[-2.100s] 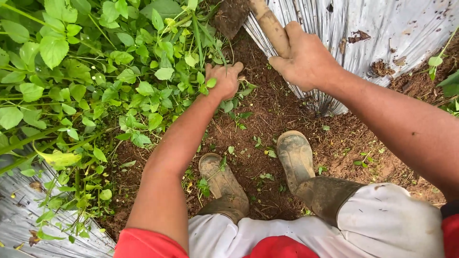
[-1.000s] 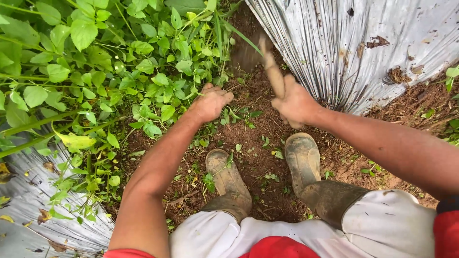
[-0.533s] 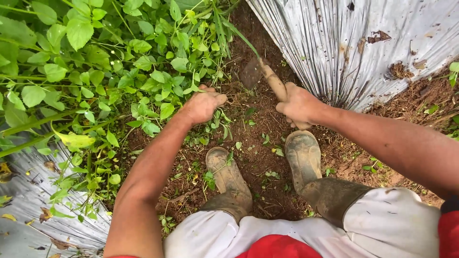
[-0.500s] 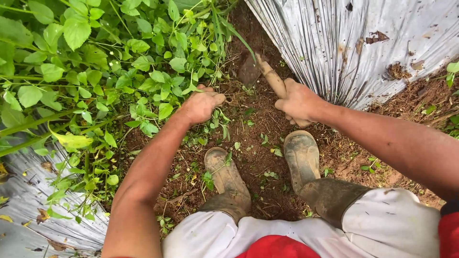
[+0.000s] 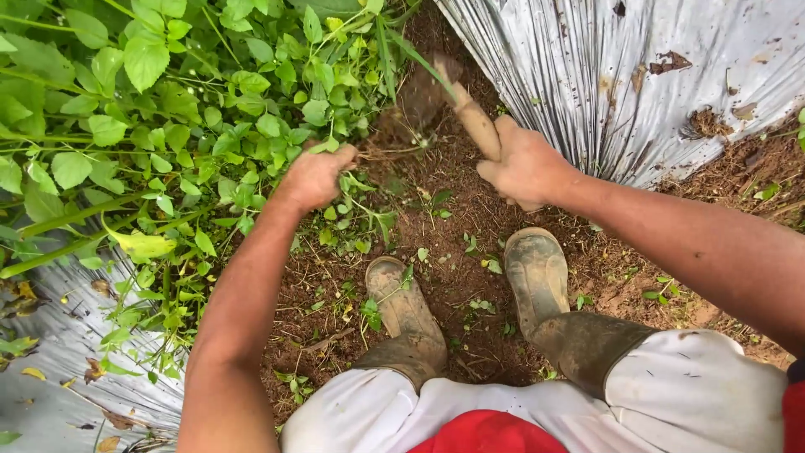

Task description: The person uses a hoe to loosen the soil and uproot weeds growing along the edge of a plastic-covered garden bed. They repeatedly strike the ground with the tool and pull the loosened weeds out by hand, clearing the area.

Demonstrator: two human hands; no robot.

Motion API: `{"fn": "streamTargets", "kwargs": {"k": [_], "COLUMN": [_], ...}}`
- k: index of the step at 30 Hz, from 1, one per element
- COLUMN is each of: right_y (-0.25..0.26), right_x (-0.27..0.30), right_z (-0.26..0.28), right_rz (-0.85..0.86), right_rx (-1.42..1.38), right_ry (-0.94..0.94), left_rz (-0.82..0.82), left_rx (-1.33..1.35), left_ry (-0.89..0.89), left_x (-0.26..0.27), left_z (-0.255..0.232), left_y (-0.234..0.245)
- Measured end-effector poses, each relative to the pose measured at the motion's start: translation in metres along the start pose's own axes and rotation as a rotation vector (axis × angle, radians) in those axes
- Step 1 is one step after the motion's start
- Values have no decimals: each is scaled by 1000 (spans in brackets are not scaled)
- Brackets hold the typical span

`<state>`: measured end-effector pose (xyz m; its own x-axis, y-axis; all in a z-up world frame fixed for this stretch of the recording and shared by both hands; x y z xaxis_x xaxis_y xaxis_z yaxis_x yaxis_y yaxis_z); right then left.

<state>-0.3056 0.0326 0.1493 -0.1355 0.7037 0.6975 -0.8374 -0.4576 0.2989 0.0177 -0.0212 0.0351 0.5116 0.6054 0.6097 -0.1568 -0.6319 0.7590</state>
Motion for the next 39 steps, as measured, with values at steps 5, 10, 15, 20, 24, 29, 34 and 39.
{"fn": "streamTargets", "kwargs": {"k": [5,10,15,20,24,29,34,39], "right_y": [-15,9,74,114,127,127,126,130], "right_x": [5,14,10,-6,-21,-24,-22,-24], "right_z": [-18,-24,-11,-49,-81,-79,-73,-77], "right_rz": [-1,148,-173,-362,-376,-345,-315,-305], "right_rx": [-102,5,90,3,-53,-95,-113,-88], "right_ry": [-37,-146,-60,102,252,252,225,253], "left_rz": [-33,-91,-201,-225,-183,-142,-226,39], "left_rx": [1,-178,-570,-319,-158,-205,-13,-67], "left_ry": [156,210,-20,-177,-86,-61,-7,-288], "left_x": [-9,-31,-41,-93,-137,-159,-165,-131], "left_z": [23,-5,-86,-162,-201,-207,-188,-187], "left_y": [-13,-16,31,30,38,36,15,1]}}
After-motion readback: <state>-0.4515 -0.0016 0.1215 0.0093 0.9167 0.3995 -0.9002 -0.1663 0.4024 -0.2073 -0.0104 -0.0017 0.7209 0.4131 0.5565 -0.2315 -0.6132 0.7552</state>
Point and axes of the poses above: each hand's wrist, its own x-axis away from the middle knuckle, its own y-axis out of the back of the hand, z = x × y, the point moved 2 cm from there along -x, towards the middle knuckle, and after that the axes turned 9 degrees about -x, right-handed, at the moved point
